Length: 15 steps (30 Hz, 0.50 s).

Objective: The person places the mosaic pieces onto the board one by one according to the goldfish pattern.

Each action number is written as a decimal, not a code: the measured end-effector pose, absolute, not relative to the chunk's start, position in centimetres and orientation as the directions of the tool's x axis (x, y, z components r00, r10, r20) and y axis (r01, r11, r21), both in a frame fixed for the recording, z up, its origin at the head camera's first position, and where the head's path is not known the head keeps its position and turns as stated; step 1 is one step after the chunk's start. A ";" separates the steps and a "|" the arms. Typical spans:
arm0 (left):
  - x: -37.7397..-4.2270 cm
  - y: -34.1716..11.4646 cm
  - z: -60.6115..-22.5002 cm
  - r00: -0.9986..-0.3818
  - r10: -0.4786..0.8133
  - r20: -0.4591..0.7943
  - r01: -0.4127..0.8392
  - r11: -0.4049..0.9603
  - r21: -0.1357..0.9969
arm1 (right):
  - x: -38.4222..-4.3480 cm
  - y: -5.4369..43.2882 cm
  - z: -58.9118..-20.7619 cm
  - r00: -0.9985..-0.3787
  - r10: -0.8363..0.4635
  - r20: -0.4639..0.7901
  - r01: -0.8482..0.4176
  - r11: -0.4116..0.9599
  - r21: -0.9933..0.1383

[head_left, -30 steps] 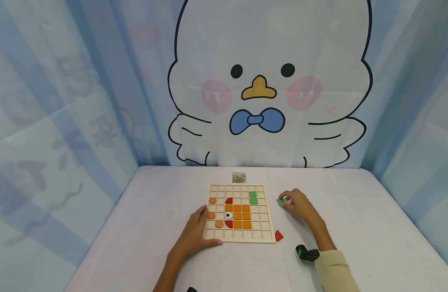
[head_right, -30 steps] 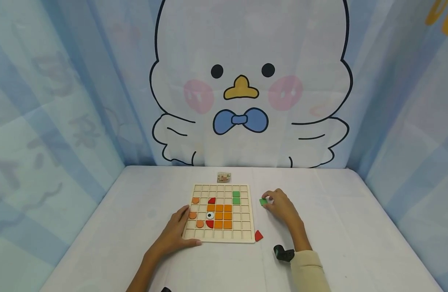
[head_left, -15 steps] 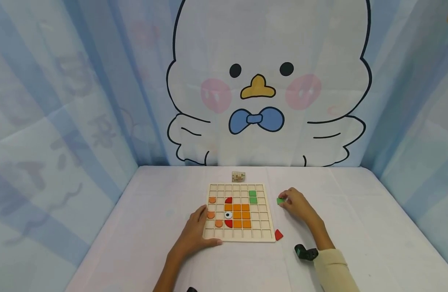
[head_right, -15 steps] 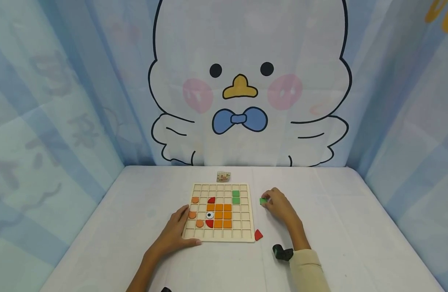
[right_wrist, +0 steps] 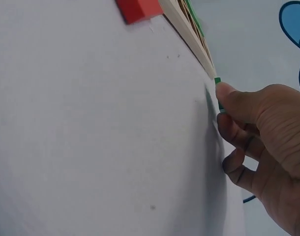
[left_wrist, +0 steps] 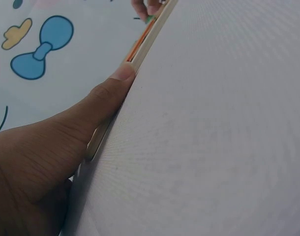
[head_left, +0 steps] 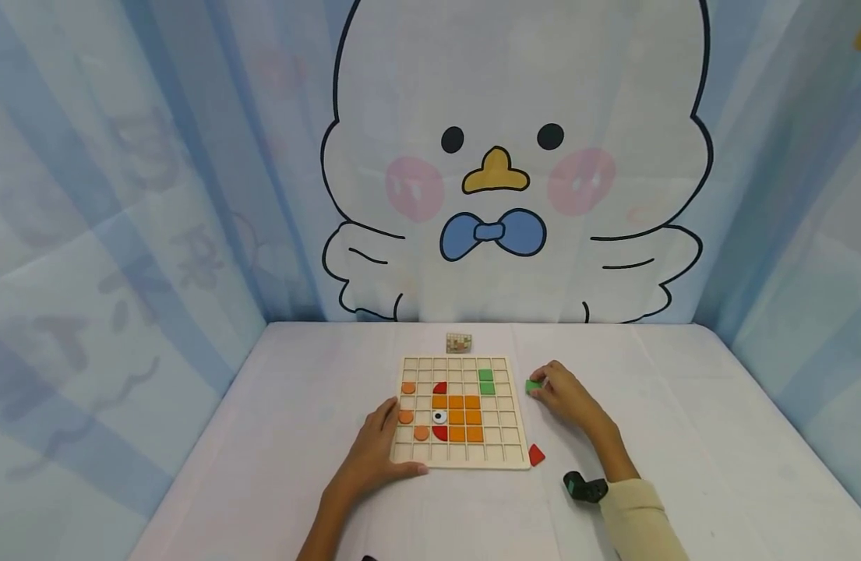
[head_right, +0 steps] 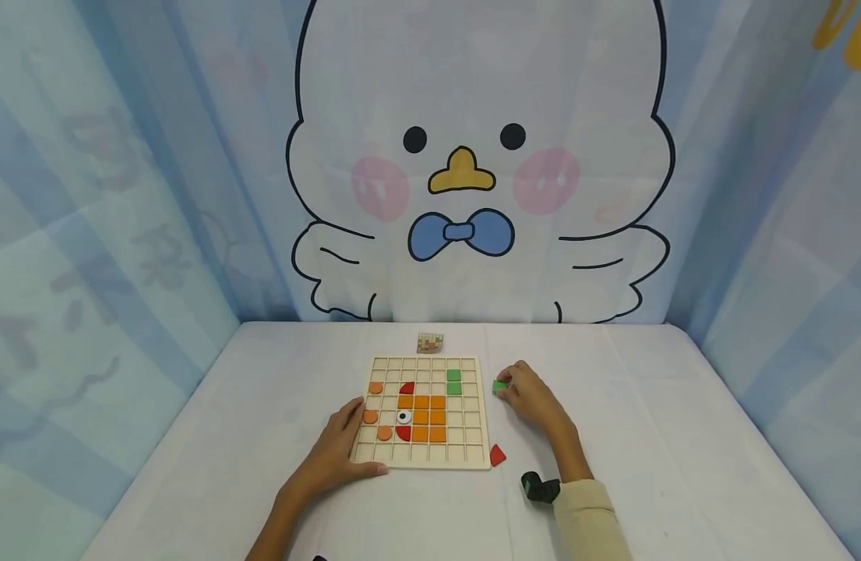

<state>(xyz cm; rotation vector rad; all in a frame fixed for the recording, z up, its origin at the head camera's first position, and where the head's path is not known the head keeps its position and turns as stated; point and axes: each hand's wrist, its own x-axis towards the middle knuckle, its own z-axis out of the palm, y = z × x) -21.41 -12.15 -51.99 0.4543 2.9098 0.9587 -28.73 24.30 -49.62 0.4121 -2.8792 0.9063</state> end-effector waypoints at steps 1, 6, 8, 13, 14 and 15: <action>-21.5 -12.2 -52.0 -0.956 0.290 0.053 0.264 0.766 0.586 | -28.8 24.1 -49.6 -0.956 -0.234 0.175 -0.292 0.782 -0.550; -21.5 -12.1 -52.0 -0.954 0.294 0.057 0.272 0.772 0.575 | -28.8 22.9 -49.6 -0.949 -0.264 0.174 -0.316 0.761 -0.567; -21.5 -12.1 -52.0 -0.954 0.296 0.052 0.271 0.769 0.579 | -28.9 22.4 -49.7 -0.943 -0.279 0.180 -0.331 0.755 -0.566; -21.5 -12.2 -51.9 -0.956 0.291 0.044 0.260 0.766 0.587 | -29.0 21.3 -49.6 -0.928 -0.314 0.201 -0.372 0.748 -0.550; -21.4 -12.2 -51.9 -0.956 0.290 0.044 0.260 0.767 0.587 | -29.1 21.1 -49.6 -0.926 -0.318 0.201 -0.376 0.749 -0.546; -21.4 -12.2 -51.9 -0.956 0.289 0.047 0.261 0.767 0.587 | -29.1 20.9 -49.6 -0.926 -0.320 0.198 -0.376 0.752 -0.542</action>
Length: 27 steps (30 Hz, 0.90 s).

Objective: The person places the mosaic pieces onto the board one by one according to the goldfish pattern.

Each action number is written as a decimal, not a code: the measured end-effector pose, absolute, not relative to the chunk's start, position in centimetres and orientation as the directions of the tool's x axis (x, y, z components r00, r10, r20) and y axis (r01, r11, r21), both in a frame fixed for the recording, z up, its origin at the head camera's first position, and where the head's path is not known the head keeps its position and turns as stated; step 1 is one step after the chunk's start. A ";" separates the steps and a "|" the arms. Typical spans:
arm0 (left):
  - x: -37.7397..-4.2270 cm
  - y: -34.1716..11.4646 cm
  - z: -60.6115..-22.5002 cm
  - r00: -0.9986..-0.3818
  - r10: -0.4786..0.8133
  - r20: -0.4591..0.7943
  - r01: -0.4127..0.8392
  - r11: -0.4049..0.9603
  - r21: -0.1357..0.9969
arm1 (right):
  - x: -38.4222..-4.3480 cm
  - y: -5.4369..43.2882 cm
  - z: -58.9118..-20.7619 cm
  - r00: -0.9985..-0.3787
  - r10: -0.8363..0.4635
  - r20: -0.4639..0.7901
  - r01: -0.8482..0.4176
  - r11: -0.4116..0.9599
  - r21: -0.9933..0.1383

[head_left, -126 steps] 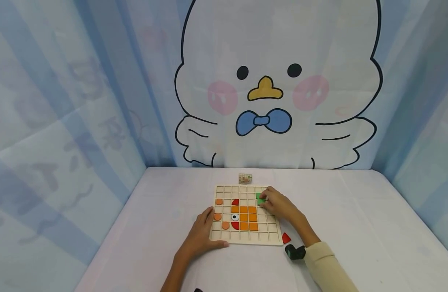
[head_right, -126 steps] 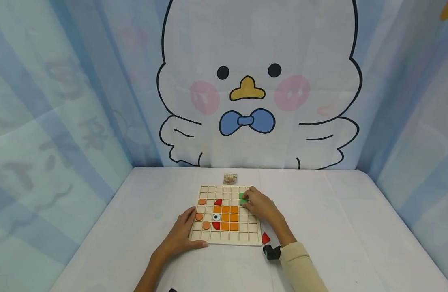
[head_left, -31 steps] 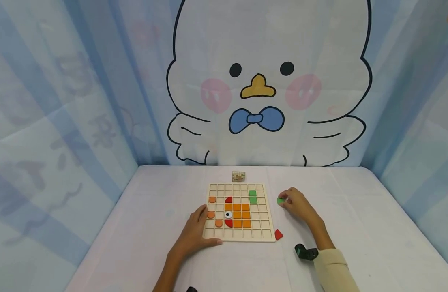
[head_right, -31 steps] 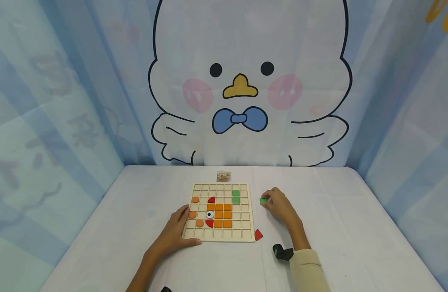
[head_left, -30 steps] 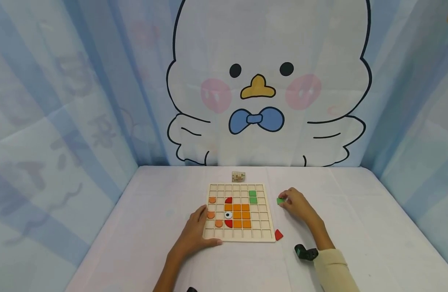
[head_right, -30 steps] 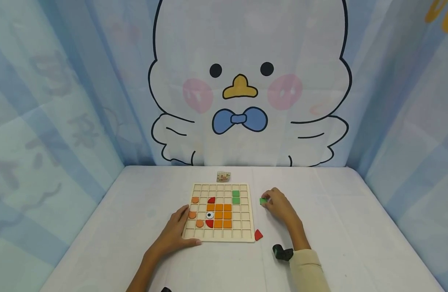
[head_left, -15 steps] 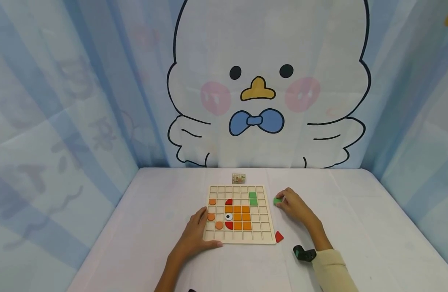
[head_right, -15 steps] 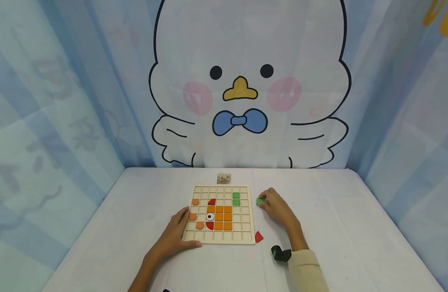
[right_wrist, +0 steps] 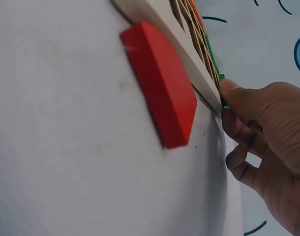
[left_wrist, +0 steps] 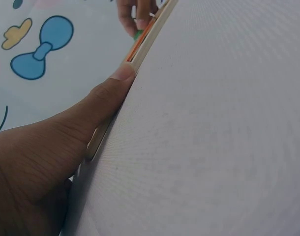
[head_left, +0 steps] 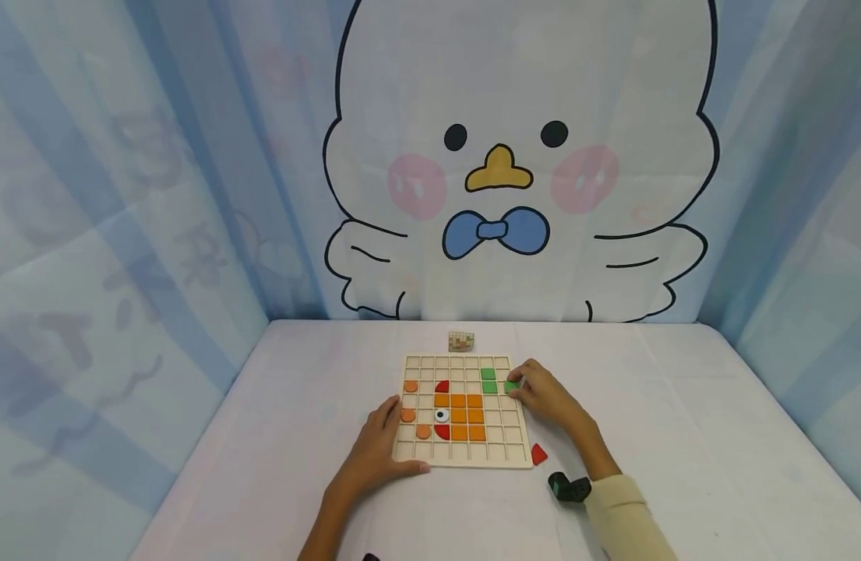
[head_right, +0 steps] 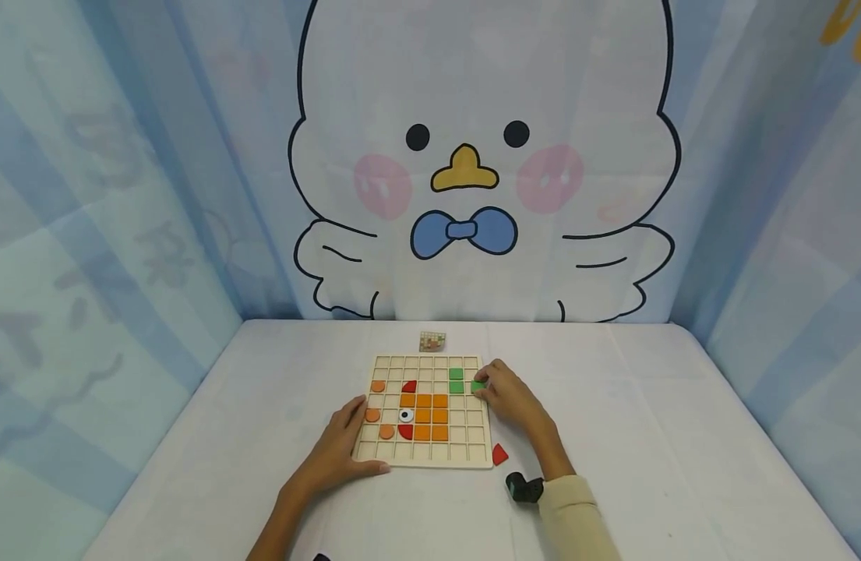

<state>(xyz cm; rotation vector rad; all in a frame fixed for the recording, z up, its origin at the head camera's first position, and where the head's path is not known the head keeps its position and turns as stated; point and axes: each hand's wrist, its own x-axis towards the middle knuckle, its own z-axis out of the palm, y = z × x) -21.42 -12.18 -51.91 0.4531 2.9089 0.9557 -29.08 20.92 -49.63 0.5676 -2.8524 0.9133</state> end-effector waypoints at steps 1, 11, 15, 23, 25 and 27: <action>-21.4 -12.2 -51.9 -0.955 0.291 0.051 0.264 0.767 0.584 | -29.1 20.7 -49.6 -0.928 -0.317 0.196 -0.372 0.754 -0.541; -21.3 -12.2 -51.8 -0.954 0.295 0.051 0.270 0.773 0.575 | -29.3 20.0 -49.7 -0.917 -0.334 0.219 -0.400 0.765 -0.504; -21.4 -12.1 -51.6 -0.957 0.287 0.045 0.260 0.775 0.575 | -29.3 20.0 -49.7 -0.909 -0.348 0.231 -0.417 0.758 -0.501; -21.4 -12.1 -51.6 -0.956 0.289 0.046 0.261 0.772 0.579 | -29.3 20.0 -49.5 -0.910 -0.350 0.221 -0.414 0.762 -0.498; -21.3 -12.1 -51.6 -0.955 0.293 0.048 0.266 0.771 0.579 | -29.2 20.0 -49.5 -0.909 -0.352 0.223 -0.416 0.764 -0.493; -21.3 -12.1 -51.6 -0.955 0.293 0.046 0.265 0.774 0.575 | -29.2 20.0 -49.5 -0.911 -0.349 0.220 -0.412 0.766 -0.494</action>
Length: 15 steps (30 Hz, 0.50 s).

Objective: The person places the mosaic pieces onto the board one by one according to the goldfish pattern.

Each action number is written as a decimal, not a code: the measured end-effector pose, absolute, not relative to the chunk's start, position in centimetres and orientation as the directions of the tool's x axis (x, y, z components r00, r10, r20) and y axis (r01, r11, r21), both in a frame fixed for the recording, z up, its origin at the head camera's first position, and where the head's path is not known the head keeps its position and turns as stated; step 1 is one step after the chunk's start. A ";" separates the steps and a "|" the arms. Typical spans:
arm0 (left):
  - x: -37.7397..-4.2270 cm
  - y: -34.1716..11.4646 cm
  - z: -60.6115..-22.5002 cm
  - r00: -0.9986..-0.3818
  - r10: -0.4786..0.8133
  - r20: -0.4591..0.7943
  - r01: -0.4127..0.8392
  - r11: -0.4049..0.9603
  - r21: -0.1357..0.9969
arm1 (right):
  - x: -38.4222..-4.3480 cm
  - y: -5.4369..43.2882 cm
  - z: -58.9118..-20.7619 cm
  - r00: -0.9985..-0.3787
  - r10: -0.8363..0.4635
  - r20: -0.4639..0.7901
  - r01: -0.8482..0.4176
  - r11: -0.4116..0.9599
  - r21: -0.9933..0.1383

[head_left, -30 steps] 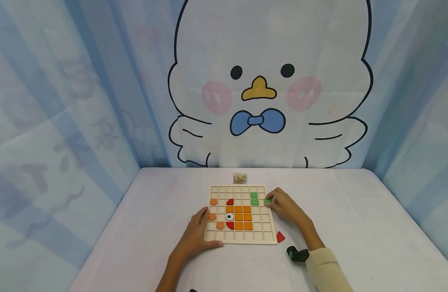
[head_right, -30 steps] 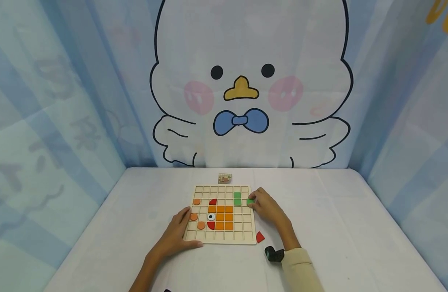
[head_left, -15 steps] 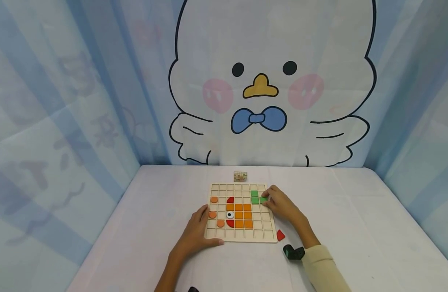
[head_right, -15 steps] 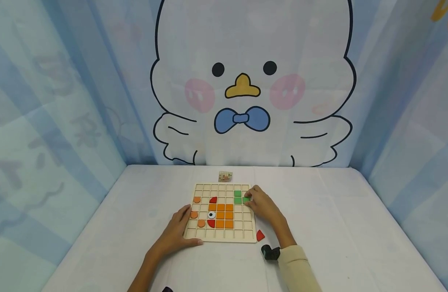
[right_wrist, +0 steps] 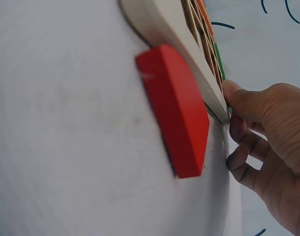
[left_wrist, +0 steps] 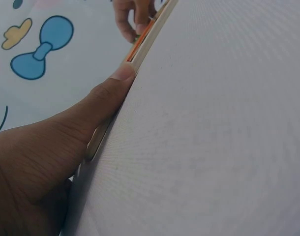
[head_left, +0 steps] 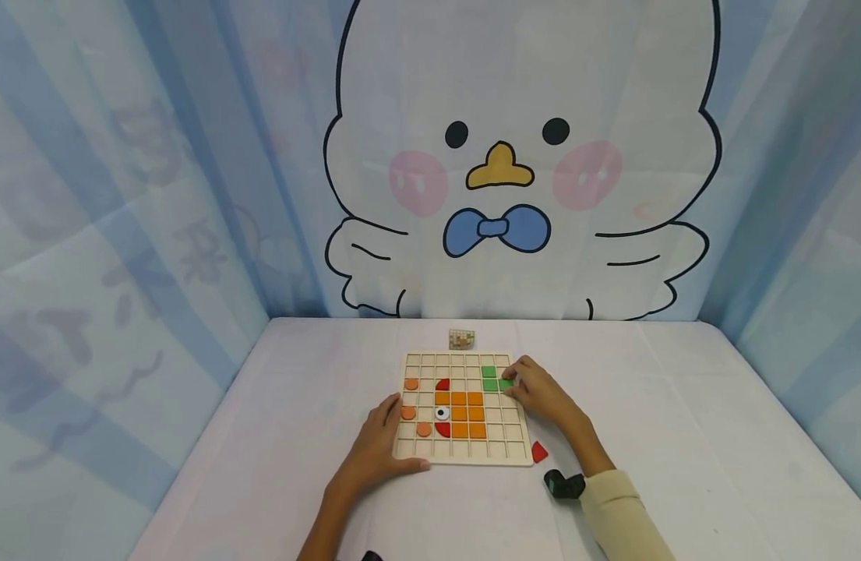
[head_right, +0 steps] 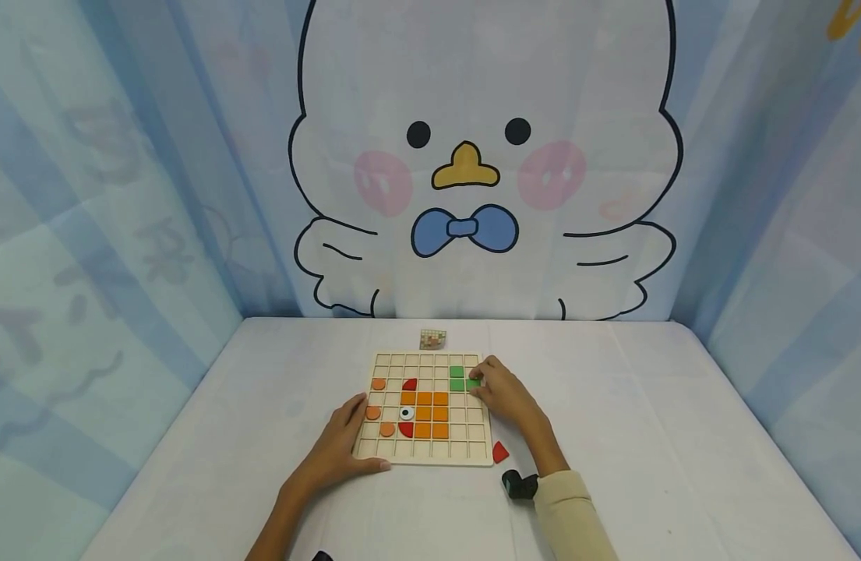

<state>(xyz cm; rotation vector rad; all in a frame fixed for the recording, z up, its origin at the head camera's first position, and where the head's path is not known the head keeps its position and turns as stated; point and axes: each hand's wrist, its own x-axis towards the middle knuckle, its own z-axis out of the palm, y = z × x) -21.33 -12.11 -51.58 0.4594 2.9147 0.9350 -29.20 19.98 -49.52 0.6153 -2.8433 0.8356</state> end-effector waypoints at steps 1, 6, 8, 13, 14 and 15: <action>-21.3 -12.1 -51.6 -0.955 0.293 0.048 0.266 0.773 0.576 | -29.2 20.0 -49.5 -0.912 -0.347 0.217 -0.410 0.767 -0.494; -21.4 -12.1 -51.7 -0.956 0.290 0.046 0.262 0.772 0.579 | -29.0 19.8 -49.4 -0.918 -0.338 0.205 -0.395 0.778 -0.488; -21.3 -12.0 -51.7 -0.956 0.290 0.046 0.261 0.768 0.585 | -29.0 19.8 -49.3 -0.919 -0.338 0.204 -0.395 0.783 -0.481; -21.3 -12.1 -51.7 -0.957 0.287 0.042 0.256 0.771 0.583 | -29.0 19.8 -49.3 -0.915 -0.346 0.206 -0.403 0.789 -0.463; -21.4 -12.1 -51.7 -0.957 0.288 0.044 0.259 0.773 0.580 | -29.0 19.8 -49.2 -0.915 -0.347 0.206 -0.404 0.789 -0.463; -21.4 -12.2 -51.7 -0.956 0.289 0.045 0.261 0.775 0.576 | -29.0 19.7 -49.2 -0.915 -0.347 0.206 -0.404 0.790 -0.462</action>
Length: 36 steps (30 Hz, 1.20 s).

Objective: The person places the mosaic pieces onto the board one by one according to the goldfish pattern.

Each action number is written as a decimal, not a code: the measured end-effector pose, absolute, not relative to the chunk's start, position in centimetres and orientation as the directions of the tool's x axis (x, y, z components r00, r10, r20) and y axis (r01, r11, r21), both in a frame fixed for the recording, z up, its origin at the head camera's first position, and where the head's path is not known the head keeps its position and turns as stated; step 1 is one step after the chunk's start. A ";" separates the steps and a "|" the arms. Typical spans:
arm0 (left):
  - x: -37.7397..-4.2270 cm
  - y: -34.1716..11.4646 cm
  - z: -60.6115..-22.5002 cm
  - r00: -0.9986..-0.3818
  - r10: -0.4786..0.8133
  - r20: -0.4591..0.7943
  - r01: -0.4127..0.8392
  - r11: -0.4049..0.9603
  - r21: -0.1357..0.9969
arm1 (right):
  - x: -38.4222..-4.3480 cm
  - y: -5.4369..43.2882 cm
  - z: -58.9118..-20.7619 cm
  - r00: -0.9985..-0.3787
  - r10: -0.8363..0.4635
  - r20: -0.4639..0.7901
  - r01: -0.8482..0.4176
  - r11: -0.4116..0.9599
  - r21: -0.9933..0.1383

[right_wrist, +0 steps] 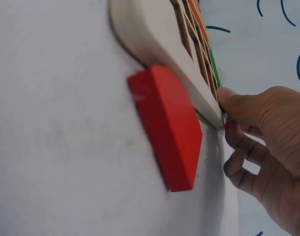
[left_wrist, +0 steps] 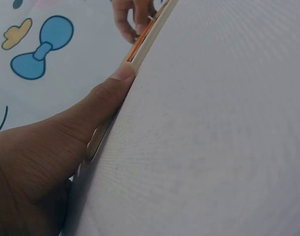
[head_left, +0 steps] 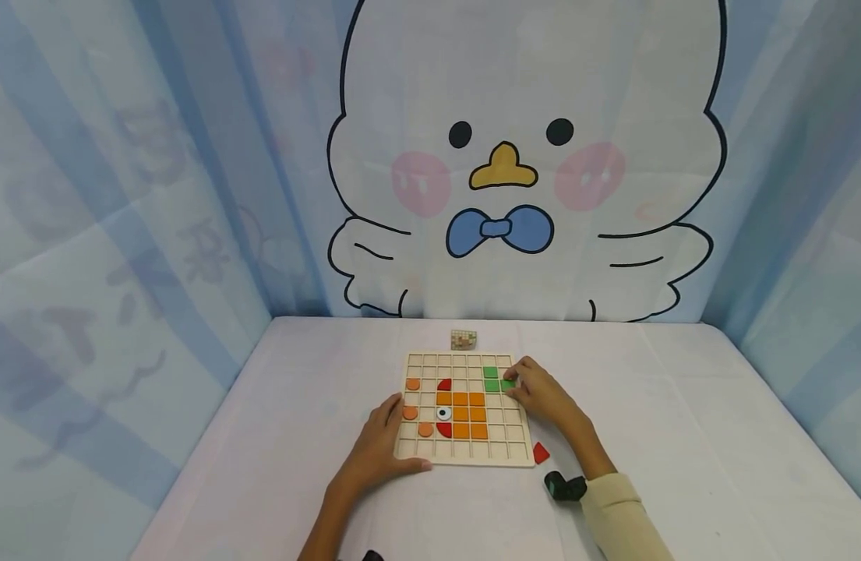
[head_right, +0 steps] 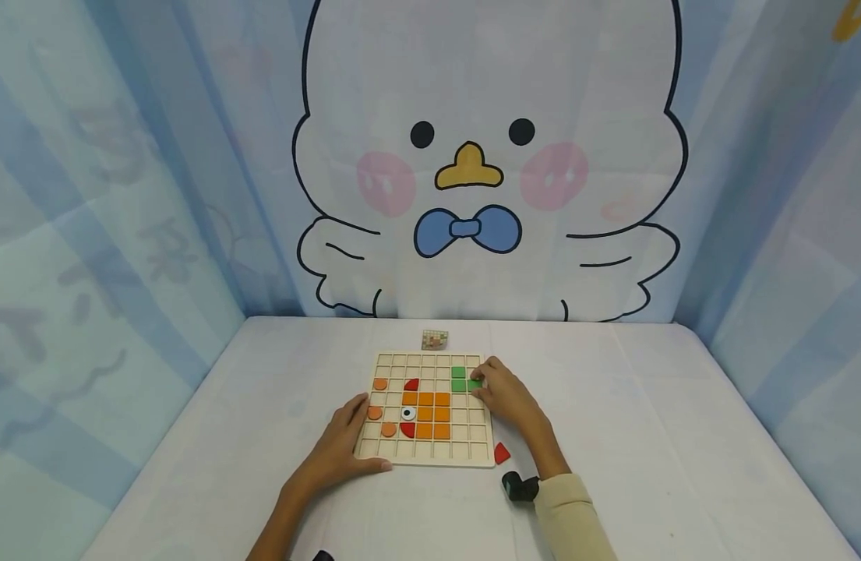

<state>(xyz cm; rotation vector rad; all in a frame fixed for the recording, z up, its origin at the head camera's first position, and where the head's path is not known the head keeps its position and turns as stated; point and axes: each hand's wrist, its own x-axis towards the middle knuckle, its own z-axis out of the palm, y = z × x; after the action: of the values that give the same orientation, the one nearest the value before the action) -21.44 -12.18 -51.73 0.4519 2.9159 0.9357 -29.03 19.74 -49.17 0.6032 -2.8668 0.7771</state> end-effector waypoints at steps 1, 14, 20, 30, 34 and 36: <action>-21.5 -12.2 -51.7 -0.956 0.289 0.045 0.262 0.777 0.573 | -29.0 19.8 -49.1 -0.915 -0.345 0.207 -0.402 0.790 -0.462; -21.6 -12.2 -51.8 -0.955 0.294 0.037 0.260 0.772 0.581 | -28.2 19.9 -47.9 -0.933 -0.319 0.165 -0.358 0.804 -0.474; -21.5 -12.2 -51.9 -0.956 0.289 0.043 0.260 0.775 0.575 | -27.1 20.5 -47.3 -0.933 -0.326 0.153 -0.359 0.800 -0.481; -21.4 -12.2 -51.8 -0.957 0.287 0.048 0.261 0.772 0.579 | -24.9 22.0 -47.0 -0.927 -0.373 0.032 -0.329 0.771 -0.545; -21.4 -12.1 -51.9 -0.957 0.284 0.049 0.261 0.778 0.572 | -23.8 22.4 -47.0 -0.923 -0.385 -0.015 -0.308 0.760 -0.572; -21.4 -12.1 -51.9 -0.959 0.280 0.048 0.257 0.781 0.569 | -23.4 22.5 -47.1 -0.917 -0.398 -0.030 -0.307 0.751 -0.584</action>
<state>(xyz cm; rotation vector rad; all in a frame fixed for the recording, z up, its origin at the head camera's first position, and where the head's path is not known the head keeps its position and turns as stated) -21.43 -12.10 -51.86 0.4415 2.9274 0.9267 -23.36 22.52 -47.06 0.6245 -3.0810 0.9843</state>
